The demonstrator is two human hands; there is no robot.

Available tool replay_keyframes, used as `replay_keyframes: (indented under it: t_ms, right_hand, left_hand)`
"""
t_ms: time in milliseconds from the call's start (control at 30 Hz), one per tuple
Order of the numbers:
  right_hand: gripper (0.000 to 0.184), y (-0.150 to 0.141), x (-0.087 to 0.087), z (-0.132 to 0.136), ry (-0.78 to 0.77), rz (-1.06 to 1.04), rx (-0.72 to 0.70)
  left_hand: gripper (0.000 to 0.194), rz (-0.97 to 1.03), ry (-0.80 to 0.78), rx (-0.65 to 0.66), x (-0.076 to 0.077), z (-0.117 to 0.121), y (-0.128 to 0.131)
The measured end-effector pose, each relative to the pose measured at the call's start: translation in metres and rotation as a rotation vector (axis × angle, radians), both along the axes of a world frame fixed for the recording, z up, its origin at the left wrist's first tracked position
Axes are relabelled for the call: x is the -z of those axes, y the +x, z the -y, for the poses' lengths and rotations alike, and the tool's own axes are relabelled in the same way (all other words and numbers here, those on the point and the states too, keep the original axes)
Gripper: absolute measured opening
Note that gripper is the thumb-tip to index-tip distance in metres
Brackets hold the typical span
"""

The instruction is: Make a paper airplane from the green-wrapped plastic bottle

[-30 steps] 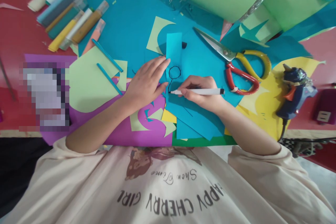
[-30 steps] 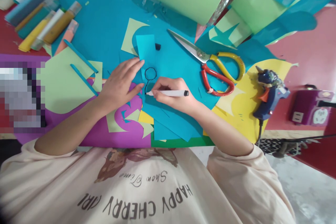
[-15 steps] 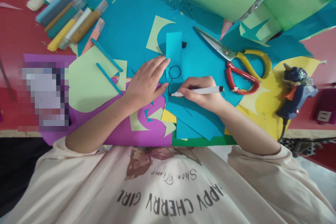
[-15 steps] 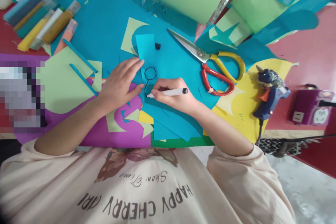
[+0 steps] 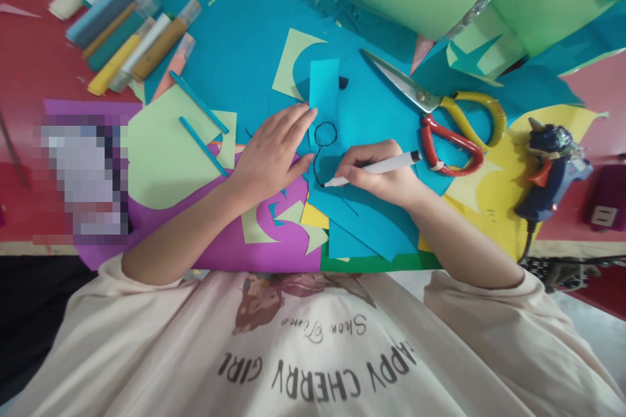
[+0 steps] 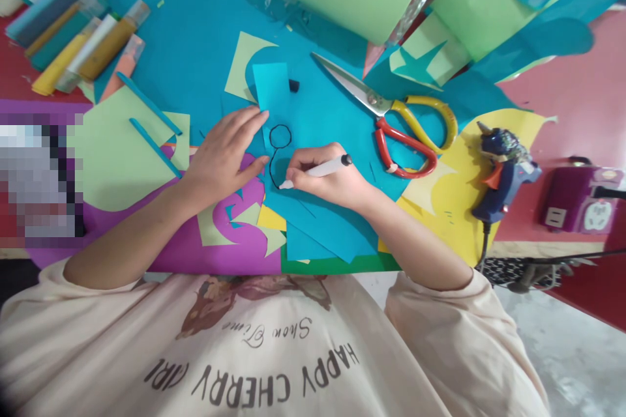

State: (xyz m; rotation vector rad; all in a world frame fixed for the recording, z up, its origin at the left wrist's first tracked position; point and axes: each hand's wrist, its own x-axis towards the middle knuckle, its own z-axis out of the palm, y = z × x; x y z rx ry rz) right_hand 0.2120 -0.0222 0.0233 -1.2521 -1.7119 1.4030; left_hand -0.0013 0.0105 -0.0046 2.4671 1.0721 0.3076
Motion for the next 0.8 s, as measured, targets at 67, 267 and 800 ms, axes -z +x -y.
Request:
replay_keyframes:
  t_ms: [67, 267, 800]
  right_hand:
    - [0.026, 0.0002, -0.0014, -0.0007, -0.031, -0.007, 0.007]
    - [0.025, 0.0027, -0.0007, -0.0018, -0.031, -0.018, 0.001]
    - [0.022, 0.0035, 0.0044, 0.0002, 0.024, -0.085, 0.087]
  left_hand:
    - [0.061, 0.006, -0.004, 0.007, -0.0004, 0.0002, -0.0006]
    - [0.083, 0.004, -0.023, 0.064, -0.0022, 0.0017, -0.0034]
    - [0.077, 0.011, -0.039, 0.068, 0.0002, -0.0022, -0.0054]
